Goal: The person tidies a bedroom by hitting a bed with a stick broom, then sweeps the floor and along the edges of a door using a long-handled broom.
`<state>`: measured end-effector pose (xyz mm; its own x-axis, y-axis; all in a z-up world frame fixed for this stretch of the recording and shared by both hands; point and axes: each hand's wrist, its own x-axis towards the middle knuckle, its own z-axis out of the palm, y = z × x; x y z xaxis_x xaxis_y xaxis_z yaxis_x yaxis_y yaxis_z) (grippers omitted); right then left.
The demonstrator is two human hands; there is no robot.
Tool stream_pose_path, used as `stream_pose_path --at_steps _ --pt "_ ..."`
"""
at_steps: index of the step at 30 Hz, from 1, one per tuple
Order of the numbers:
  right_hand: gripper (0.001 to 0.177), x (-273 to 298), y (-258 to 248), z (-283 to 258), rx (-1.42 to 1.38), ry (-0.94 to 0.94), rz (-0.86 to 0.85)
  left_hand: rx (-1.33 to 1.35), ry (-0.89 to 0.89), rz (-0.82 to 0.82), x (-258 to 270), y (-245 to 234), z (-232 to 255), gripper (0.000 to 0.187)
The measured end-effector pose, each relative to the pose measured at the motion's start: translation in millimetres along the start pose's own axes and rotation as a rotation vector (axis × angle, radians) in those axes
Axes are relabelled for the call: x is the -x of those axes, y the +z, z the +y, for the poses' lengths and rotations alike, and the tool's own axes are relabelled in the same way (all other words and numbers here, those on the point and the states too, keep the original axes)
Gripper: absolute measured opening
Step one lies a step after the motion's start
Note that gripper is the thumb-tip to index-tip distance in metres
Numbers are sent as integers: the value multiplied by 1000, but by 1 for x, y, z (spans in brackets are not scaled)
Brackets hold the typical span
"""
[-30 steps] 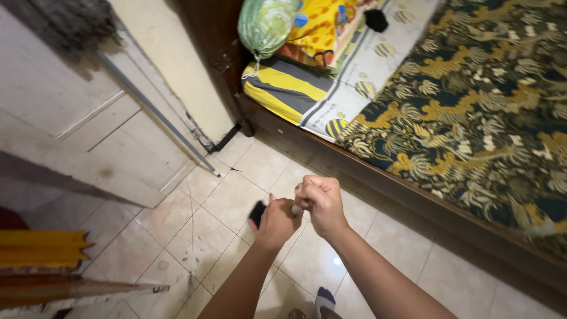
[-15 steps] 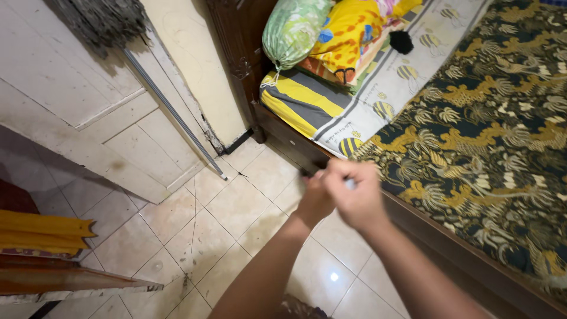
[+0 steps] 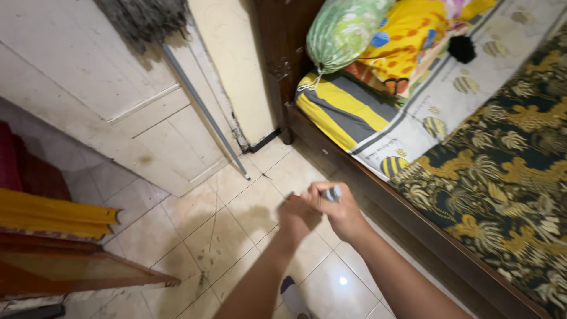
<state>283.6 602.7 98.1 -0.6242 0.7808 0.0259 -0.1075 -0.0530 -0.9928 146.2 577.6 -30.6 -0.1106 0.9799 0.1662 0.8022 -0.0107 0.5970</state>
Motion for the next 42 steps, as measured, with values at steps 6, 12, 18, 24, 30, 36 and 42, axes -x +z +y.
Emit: stream_pose_path --at_steps 6,12,18,24,30,36,42 --pt "49 -53 36 1 -202 17 80 24 -144 114 -6 -60 -30 8" --pt "34 -84 24 -76 -223 -7 410 313 -54 198 -62 -89 16 14" --pt "55 -96 32 -107 329 -109 440 464 -128 -115 -114 -80 37 22" --pt "62 -113 47 -20 555 -49 238 627 8 17 -112 14 -48 20" --pt "60 -118 52 11 244 -51 299 201 -258 -230 -79 0 -87 18" --pt "60 -135 93 8 -207 -132 57 -94 -363 -223 -54 -94 -78 19" --pt "60 -146 97 -39 -252 -272 2 46 -431 150 -59 -146 -42 22"
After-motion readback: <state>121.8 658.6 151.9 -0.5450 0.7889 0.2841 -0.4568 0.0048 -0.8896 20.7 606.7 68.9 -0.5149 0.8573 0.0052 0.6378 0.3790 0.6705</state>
